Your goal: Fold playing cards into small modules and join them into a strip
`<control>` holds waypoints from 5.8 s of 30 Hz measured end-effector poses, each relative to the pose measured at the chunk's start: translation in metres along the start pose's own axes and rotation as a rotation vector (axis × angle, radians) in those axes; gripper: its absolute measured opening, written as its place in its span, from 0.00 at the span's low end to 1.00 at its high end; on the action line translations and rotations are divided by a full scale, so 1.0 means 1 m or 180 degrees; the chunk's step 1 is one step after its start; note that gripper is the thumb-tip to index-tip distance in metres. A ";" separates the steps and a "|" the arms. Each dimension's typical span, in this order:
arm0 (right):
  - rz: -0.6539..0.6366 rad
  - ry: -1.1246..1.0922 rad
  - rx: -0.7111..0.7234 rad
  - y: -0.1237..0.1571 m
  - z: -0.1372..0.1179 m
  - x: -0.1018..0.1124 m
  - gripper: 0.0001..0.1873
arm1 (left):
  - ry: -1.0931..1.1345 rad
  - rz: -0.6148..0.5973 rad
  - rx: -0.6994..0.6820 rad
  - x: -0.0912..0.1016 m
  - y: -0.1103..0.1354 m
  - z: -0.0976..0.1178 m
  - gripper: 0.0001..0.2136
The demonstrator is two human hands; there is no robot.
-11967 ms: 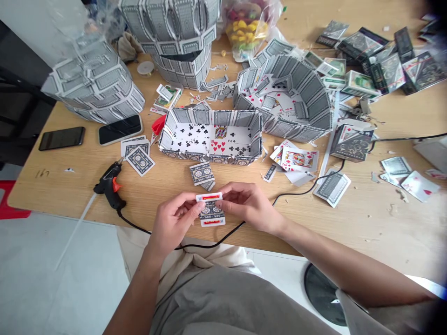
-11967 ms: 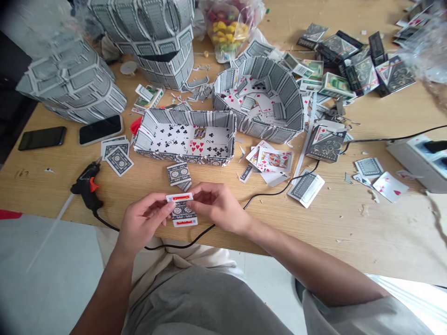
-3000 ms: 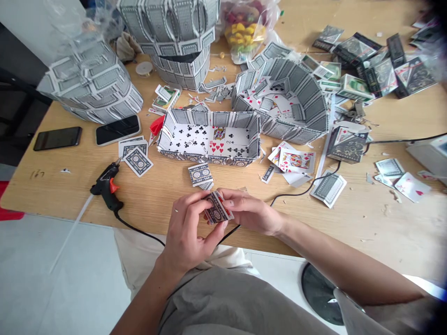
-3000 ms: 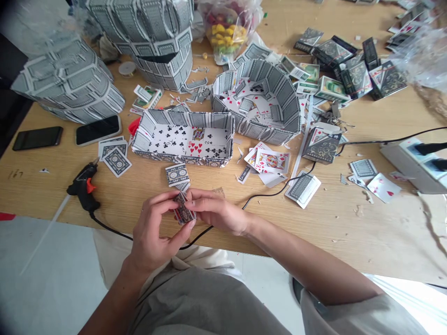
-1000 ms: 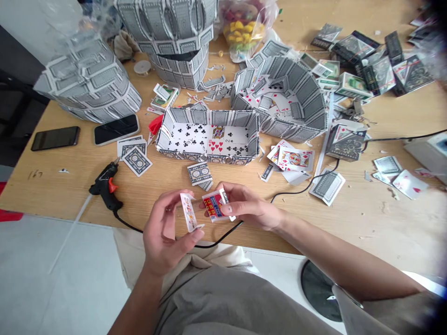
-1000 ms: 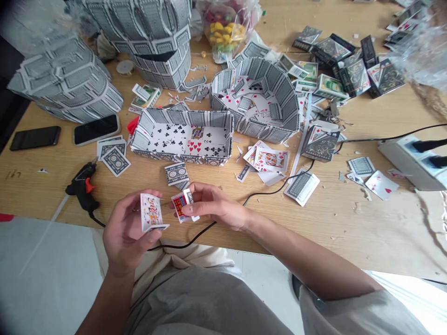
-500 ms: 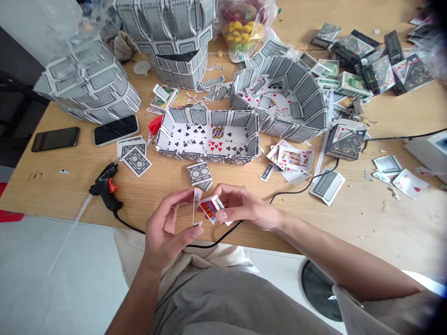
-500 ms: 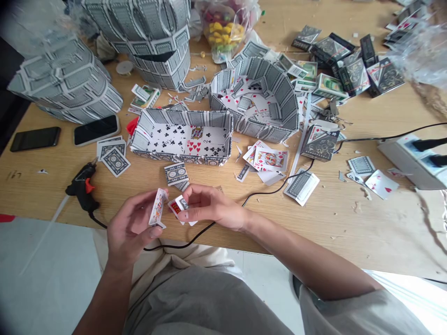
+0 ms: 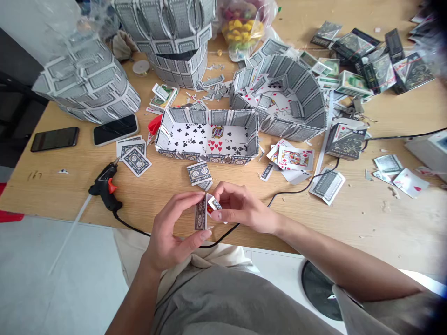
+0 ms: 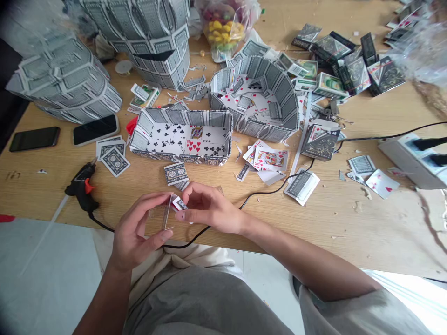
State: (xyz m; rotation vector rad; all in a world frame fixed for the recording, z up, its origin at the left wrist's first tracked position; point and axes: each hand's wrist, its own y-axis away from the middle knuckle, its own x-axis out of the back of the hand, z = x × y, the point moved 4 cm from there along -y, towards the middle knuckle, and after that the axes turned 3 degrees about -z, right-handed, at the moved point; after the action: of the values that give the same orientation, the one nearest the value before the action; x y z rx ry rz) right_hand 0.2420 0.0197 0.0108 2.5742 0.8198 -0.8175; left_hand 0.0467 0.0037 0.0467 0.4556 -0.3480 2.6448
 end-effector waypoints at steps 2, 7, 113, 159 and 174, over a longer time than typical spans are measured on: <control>-0.0054 0.0007 -0.0005 0.000 0.001 0.000 0.17 | 0.0027 -0.0017 -0.0022 0.001 0.000 0.000 0.29; -0.0125 -0.0038 -0.0097 0.000 0.003 0.001 0.17 | -0.0157 -0.0140 -0.0104 0.005 -0.002 0.001 0.29; 0.0496 0.1904 0.0673 0.005 -0.006 0.008 0.18 | 0.0093 0.0088 0.1264 -0.014 -0.013 0.004 0.12; -0.0035 0.3452 0.1377 0.007 0.000 0.004 0.35 | 0.0981 -0.0563 0.2385 0.002 -0.007 -0.019 0.16; -0.0008 0.3561 0.1422 0.007 -0.001 0.004 0.32 | 0.0757 -0.0770 0.2599 -0.013 0.001 -0.021 0.22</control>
State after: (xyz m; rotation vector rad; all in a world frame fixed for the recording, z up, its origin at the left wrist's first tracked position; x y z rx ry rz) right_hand 0.2496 0.0160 0.0104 3.3730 0.9506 0.6478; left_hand 0.0519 0.0040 0.0222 0.3768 0.8348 2.4581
